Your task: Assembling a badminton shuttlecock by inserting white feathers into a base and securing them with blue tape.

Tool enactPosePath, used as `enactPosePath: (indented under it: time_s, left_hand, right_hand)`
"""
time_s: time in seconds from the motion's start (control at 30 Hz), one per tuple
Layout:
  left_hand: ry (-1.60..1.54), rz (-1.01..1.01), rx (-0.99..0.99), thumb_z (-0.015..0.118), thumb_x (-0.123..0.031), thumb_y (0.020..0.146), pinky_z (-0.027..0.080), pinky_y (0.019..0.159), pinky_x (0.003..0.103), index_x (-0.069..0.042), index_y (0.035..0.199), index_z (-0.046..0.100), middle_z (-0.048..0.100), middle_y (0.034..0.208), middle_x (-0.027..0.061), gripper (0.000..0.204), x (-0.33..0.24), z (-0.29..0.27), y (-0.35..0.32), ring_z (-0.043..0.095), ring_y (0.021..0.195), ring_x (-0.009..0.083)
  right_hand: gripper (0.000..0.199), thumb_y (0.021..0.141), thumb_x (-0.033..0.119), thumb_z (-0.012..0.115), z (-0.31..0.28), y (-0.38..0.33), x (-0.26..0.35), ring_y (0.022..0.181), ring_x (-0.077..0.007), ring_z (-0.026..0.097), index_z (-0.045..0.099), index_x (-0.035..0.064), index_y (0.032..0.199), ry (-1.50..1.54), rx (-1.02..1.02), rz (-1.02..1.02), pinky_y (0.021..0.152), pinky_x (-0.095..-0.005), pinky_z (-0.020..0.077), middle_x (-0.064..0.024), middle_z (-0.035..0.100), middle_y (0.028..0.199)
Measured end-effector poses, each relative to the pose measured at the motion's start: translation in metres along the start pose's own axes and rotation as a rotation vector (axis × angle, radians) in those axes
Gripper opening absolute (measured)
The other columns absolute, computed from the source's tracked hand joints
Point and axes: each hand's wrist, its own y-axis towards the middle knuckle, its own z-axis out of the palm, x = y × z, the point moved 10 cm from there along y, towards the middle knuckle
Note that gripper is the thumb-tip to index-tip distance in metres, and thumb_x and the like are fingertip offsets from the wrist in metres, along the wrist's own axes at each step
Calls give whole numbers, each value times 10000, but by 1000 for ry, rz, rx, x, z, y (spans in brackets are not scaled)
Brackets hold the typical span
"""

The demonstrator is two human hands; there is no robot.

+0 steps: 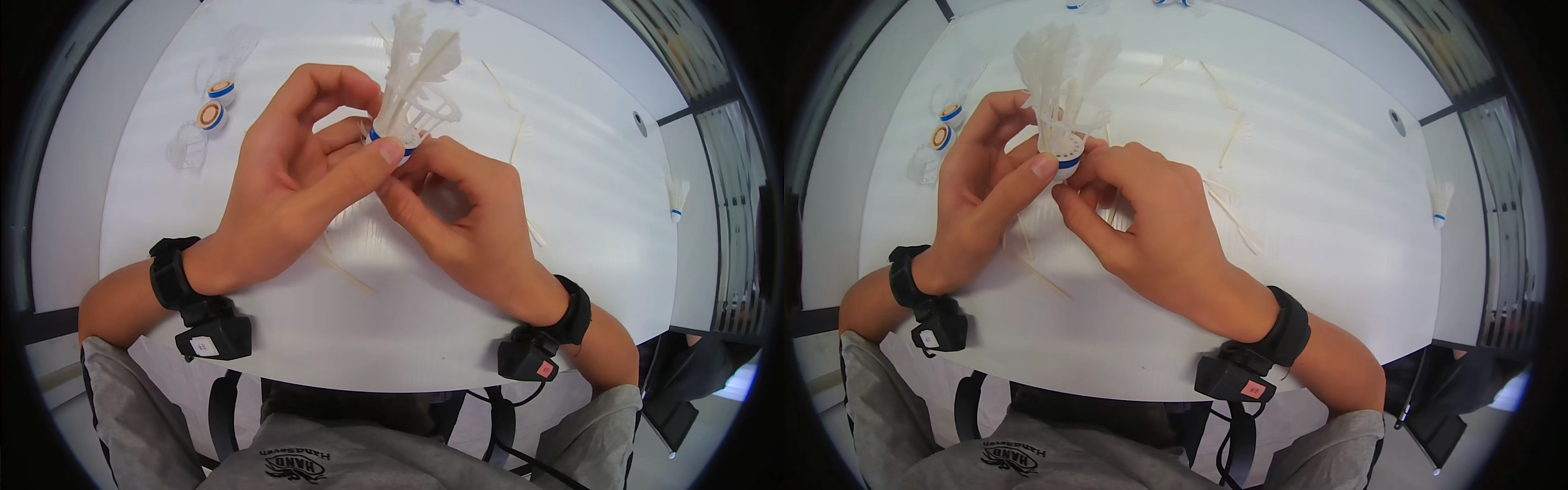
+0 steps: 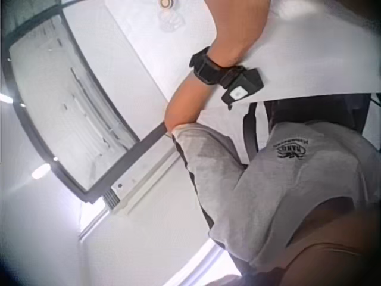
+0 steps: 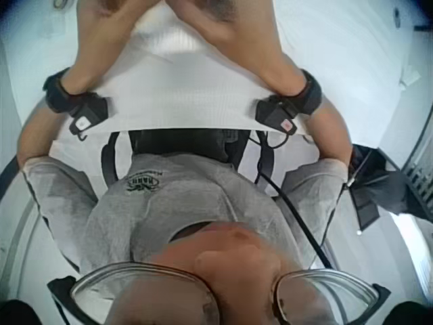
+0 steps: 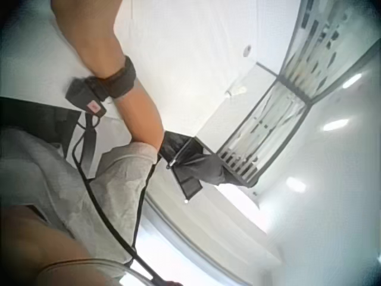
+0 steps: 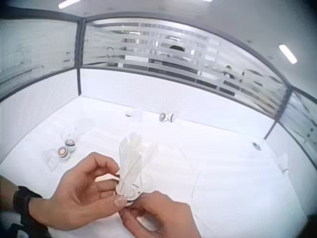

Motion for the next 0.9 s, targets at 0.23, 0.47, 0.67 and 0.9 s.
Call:
enactPosePath:
  time_s: [0.23, 0.47, 0.67, 0.9]
  left_hand:
    - [174, 42, -153, 587, -76, 993, 498, 899, 303, 26, 1379, 442, 576, 1270, 113, 425, -5, -17, -3, 586, 1133, 172]
    - [120, -13, -100, 586, -70, 1002, 480, 835, 273, 51, 1494, 391, 591, 1296, 107, 543, 2, -11, -2, 558, 1071, 118]
    - [191, -67, -1, 609, -99, 1007, 461, 834, 258, 21, 1442, 471, 602, 1281, 75, 473, 7, -7, -1, 547, 1024, 92]
    - [253, -111, -78, 709, -34, 929, 470, 965, 264, -4, 1290, 542, 638, 1240, 67, 400, 10, -10, -5, 592, 1126, 105]
  right_hand:
    - [67, 956, 20, 678, 0, -4, -16, 795, -83, 625, 676, -37, 992, 96, 19, 223, 713, -234, 491, -31, 692, 890]
    - [143, 988, 76, 652, -16, -3, -18, 800, -105, 644, 595, 31, 1110, 201, -161, 168, 723, -249, 463, -48, 740, 864]
    - [120, 1006, 90, 645, -20, -2, -11, 920, -106, 597, 611, 20, 1096, 221, -219, 166, 777, -264, 464, -40, 661, 1012]
    - [193, 1043, 176, 606, -17, -8, -24, 841, -102, 572, 615, 3, 1128, 409, -233, 314, 747, -251, 457, -45, 648, 970]
